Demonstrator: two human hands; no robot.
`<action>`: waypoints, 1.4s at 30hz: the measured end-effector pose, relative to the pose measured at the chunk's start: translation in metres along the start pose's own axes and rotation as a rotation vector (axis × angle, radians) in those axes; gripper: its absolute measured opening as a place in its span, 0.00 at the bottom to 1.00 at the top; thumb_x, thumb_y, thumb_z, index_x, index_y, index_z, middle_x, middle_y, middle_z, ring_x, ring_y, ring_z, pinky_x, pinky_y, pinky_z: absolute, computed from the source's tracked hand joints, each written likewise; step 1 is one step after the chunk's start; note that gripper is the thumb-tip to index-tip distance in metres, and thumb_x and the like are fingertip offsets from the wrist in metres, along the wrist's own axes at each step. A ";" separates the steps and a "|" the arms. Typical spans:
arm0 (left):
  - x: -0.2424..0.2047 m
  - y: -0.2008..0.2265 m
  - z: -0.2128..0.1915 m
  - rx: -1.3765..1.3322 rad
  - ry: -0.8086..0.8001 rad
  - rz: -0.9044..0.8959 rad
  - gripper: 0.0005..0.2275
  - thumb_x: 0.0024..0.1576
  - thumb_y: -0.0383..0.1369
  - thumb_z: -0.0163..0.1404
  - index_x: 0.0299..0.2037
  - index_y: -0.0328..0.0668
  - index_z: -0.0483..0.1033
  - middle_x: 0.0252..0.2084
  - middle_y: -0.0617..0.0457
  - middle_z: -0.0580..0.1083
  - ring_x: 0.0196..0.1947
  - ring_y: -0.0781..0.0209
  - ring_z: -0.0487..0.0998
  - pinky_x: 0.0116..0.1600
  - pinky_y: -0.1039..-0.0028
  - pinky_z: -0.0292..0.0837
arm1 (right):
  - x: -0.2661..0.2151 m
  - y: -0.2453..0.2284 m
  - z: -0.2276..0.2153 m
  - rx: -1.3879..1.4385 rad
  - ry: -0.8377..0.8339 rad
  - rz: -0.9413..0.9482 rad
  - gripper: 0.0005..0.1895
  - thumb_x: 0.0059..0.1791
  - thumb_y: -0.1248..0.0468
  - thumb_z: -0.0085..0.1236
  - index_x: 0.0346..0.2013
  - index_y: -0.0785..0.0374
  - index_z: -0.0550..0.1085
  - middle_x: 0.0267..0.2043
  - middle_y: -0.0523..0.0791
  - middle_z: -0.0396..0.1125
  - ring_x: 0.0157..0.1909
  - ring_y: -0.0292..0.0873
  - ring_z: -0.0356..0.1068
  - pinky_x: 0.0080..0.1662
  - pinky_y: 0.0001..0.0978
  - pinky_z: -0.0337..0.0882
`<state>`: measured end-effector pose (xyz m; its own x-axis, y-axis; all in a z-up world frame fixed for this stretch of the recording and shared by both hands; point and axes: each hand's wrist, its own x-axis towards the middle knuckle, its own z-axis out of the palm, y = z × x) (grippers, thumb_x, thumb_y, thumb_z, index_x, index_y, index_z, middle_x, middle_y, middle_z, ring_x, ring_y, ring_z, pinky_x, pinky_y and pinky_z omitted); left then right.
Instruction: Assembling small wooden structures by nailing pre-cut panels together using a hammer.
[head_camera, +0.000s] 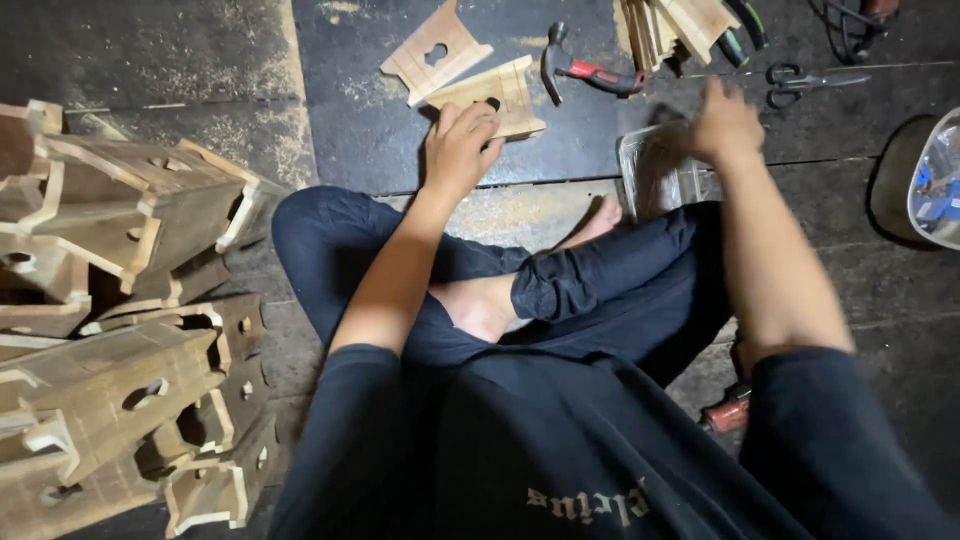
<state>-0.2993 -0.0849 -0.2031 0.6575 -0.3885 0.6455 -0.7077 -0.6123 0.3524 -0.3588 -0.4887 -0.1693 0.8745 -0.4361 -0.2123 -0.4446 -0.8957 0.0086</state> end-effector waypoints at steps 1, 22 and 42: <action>-0.001 0.002 -0.001 -0.009 0.001 0.005 0.07 0.51 0.33 0.64 0.38 0.47 0.83 0.54 0.67 0.76 0.45 0.57 0.71 0.48 0.69 0.75 | 0.011 0.018 0.021 -0.003 0.003 0.009 0.48 0.44 0.51 0.75 0.73 0.56 0.60 0.63 0.62 0.63 0.56 0.73 0.68 0.51 0.67 0.74; 0.003 0.005 0.005 0.038 0.031 0.006 0.11 0.49 0.31 0.66 0.40 0.44 0.83 0.53 0.60 0.76 0.43 0.55 0.73 0.46 0.68 0.74 | 0.055 0.006 0.059 -0.290 0.713 -0.098 0.15 0.43 0.59 0.63 0.42 0.60 0.79 0.46 0.52 0.67 0.45 0.56 0.64 0.41 0.46 0.64; -0.002 0.000 0.008 0.080 0.078 -0.023 0.07 0.51 0.35 0.64 0.37 0.49 0.83 0.53 0.68 0.74 0.45 0.60 0.69 0.49 0.71 0.72 | 0.035 0.002 0.038 0.764 0.319 -0.326 0.08 0.51 0.80 0.60 0.31 0.68 0.75 0.29 0.44 0.70 0.29 0.38 0.71 0.34 0.32 0.75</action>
<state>-0.2987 -0.0893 -0.2102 0.6492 -0.3204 0.6898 -0.6676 -0.6747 0.3149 -0.3363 -0.5023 -0.2135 0.9419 -0.2750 0.1929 -0.0722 -0.7267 -0.6832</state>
